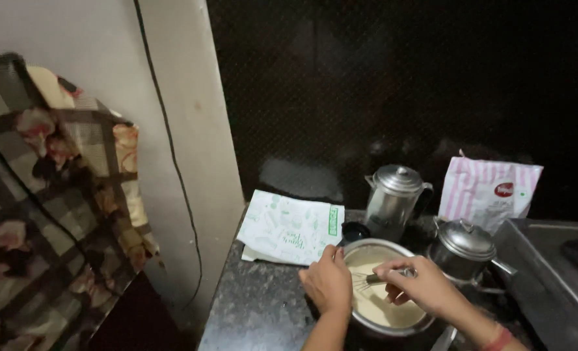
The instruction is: Whisking a light-colored batter or mixture in a stainless steel bowl with a hand whisk.
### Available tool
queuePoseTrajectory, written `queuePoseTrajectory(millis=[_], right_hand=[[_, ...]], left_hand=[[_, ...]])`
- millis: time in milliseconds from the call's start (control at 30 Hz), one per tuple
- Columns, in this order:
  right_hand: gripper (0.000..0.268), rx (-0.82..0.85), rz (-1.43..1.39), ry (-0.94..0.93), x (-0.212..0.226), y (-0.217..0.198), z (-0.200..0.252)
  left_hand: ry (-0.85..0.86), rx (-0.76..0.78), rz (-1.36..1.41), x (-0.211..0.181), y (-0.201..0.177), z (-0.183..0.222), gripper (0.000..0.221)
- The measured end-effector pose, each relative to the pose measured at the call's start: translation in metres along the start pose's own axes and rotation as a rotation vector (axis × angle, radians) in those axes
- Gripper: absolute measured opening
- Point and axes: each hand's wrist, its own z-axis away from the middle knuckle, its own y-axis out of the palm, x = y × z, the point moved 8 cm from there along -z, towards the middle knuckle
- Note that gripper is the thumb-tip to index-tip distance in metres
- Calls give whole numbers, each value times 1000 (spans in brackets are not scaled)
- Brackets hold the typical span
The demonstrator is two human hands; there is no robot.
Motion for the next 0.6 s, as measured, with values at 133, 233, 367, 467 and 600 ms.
queuePoseTrajectory(millis=[133, 233, 367, 467, 600], right_hand=[[33, 132, 21, 43, -8, -12, 11], [33, 254, -22, 227, -49, -34, -7], [29, -155, 409, 196, 13, -62, 7], [30, -207, 149, 55, 24, -35, 10], [33, 81, -222, -21, -16, 8, -12]], left_hand=[[10, -10, -12, 6, 7, -1, 24], [22, -19, 2, 7, 6, 0, 24], [43, -30, 33, 9, 9, -4, 24], [42, -57, 63, 10, 15, -2, 23], [25, -88, 64, 11, 12, 1, 22]])
